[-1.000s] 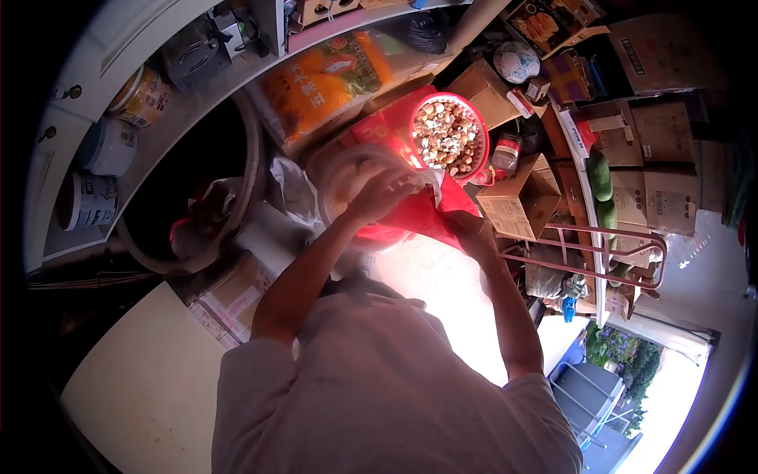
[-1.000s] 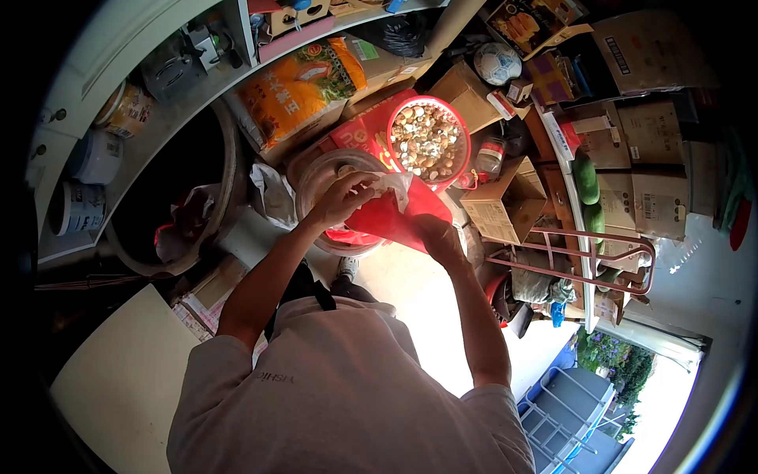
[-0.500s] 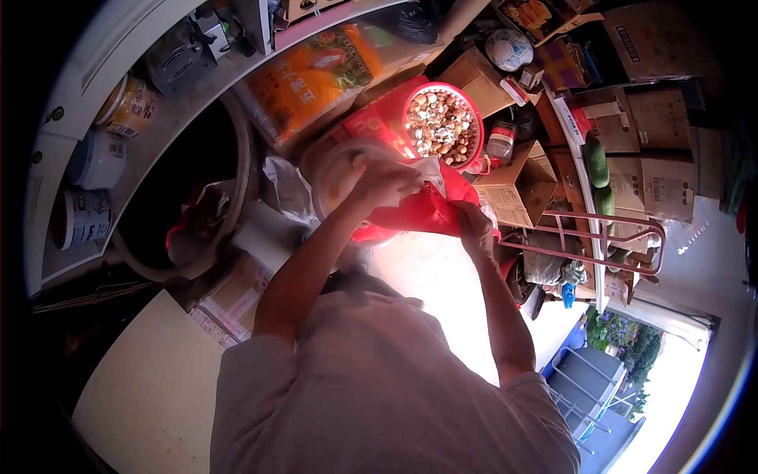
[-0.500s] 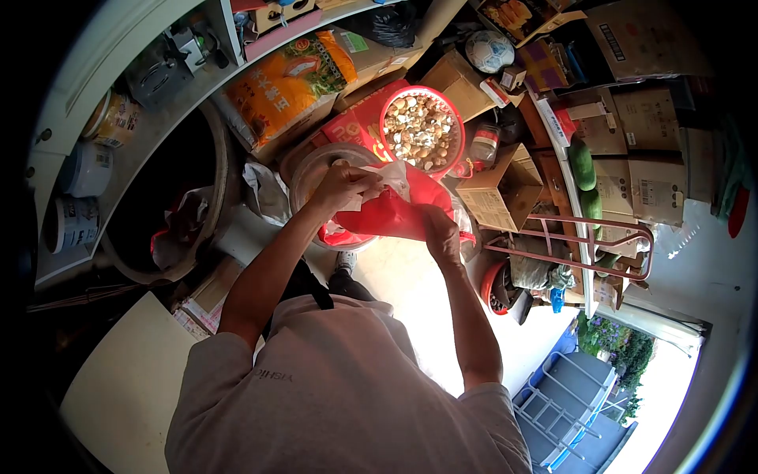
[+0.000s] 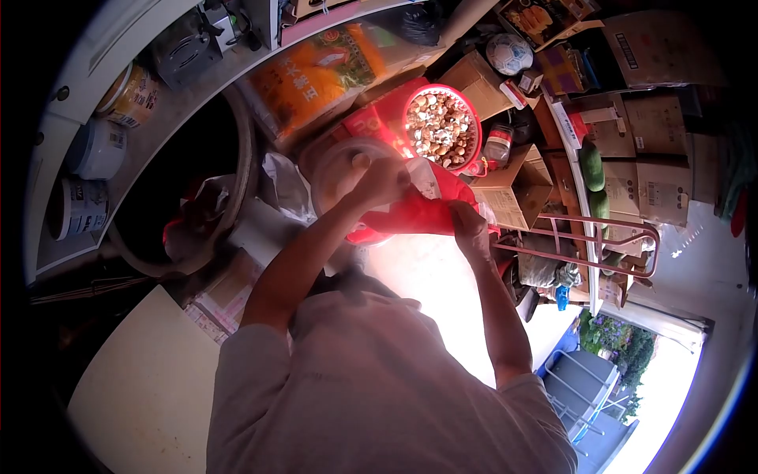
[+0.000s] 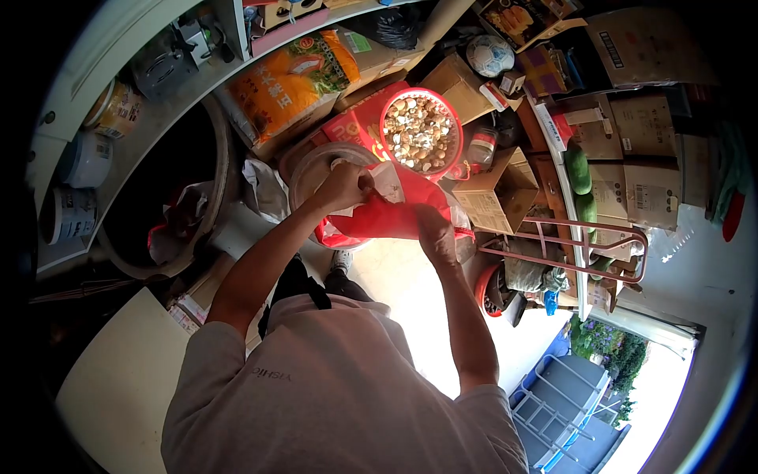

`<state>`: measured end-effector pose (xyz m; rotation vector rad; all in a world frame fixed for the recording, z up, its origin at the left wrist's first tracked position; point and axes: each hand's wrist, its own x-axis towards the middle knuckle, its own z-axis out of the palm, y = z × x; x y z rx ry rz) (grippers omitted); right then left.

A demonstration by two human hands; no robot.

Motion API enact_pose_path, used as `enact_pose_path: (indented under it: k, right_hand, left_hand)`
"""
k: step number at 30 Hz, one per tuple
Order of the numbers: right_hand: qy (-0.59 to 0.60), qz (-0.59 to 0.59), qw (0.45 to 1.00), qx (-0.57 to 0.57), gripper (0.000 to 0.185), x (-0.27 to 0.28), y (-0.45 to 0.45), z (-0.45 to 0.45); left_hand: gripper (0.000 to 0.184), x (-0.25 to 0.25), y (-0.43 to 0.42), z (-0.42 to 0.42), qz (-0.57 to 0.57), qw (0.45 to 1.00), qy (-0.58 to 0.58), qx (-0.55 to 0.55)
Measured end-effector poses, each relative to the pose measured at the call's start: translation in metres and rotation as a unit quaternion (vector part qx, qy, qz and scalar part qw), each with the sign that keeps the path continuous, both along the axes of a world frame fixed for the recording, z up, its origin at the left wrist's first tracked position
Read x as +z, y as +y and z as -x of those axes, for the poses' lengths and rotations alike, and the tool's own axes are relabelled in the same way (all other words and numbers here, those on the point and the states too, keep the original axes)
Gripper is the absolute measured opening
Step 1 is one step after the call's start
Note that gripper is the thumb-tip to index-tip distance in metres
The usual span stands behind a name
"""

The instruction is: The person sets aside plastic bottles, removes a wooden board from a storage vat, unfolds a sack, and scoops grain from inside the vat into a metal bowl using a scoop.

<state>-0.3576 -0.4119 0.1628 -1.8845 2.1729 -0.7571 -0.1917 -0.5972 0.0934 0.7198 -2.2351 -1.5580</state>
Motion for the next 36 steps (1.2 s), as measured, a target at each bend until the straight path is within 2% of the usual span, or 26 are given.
enact_pose_path:
  k: [5, 8, 9, 11, 12, 13, 16, 18, 20, 24, 26, 29, 30, 33, 36]
  right_hand:
    - [0.026, -0.001, 0.999, 0.021, 0.012, -0.002, -0.003, 0.002]
    - [0.013, -0.020, 1.000, 0.006, 0.011, -0.011, -0.004, 0.012]
    - [0.009, -0.027, 1.000, 0.000, 0.011, -0.014, -0.004, 0.015]
    - [0.005, -0.042, 0.999, 0.001, 0.011, -0.020, -0.005, 0.019]
    - [0.002, -0.050, 0.999, 0.003, 0.011, -0.021, -0.006, 0.020]
    - [-0.007, -0.053, 0.999, 0.002, 0.011, -0.022, -0.006, 0.022]
    - [-0.033, -0.060, 0.998, -0.001, 0.013, -0.014, -0.010, 0.019]
    - [-0.049, -0.064, 0.997, -0.001, 0.014, -0.009, -0.011, 0.017]
    - [-0.026, -0.063, 0.998, 0.010, 0.014, -0.010, -0.012, 0.018]
    - [-0.069, -0.062, 0.996, -0.005, 0.014, -0.005, -0.012, 0.017]
    - [-0.034, -0.067, 0.997, -0.002, 0.013, 0.000, -0.007, 0.021]
    - [-0.026, -0.047, 0.998, -0.034, 0.012, 0.004, 0.009, 0.032]
    - [-0.030, -0.038, 0.998, -0.050, 0.012, 0.004, 0.015, 0.036]
    - [-0.017, -0.024, 0.995, -0.095, 0.011, 0.036, 0.017, 0.035]
    - [0.022, -0.010, 0.995, -0.102, 0.015, 0.070, 0.017, 0.039]
  left_hand:
    - [0.012, -0.016, 0.006, 0.001, 0.053, 0.996, 0.026, 0.064]
    - [0.010, -0.029, 0.001, 0.000, -0.038, 0.997, 0.059, 0.039]
    - [0.011, -0.038, -0.003, 0.001, -0.132, 0.989, 0.062, 0.014]
    - [0.010, -0.051, -0.011, 0.005, -0.044, 0.997, 0.047, 0.031]
    - [0.009, -0.056, -0.012, 0.000, -0.187, 0.977, 0.094, 0.049]
    - [0.008, -0.061, -0.014, -0.004, -0.324, 0.932, 0.142, 0.080]
    - [0.008, -0.081, -0.019, -0.006, -0.329, 0.926, 0.148, 0.108]
    - [0.011, -0.070, -0.027, -0.006, -0.151, 0.981, 0.064, 0.106]
    - [0.014, -0.058, -0.034, -0.004, 0.041, 0.995, -0.025, 0.089]
    - [0.014, -0.052, -0.035, 0.000, 0.131, 0.986, -0.103, 0.003]
    - [0.013, -0.065, -0.029, -0.002, 0.152, 0.982, -0.103, -0.041]
    - [0.016, -0.098, -0.012, -0.010, 0.105, 0.992, -0.058, -0.035]
    - [0.018, -0.118, -0.003, -0.016, 0.090, 0.996, -0.014, 0.006]
    - [0.022, -0.171, 0.023, -0.032, 0.008, 0.983, -0.058, 0.175]
    - [0.021, -0.191, 0.026, -0.059, 0.008, 0.975, -0.137, 0.176]
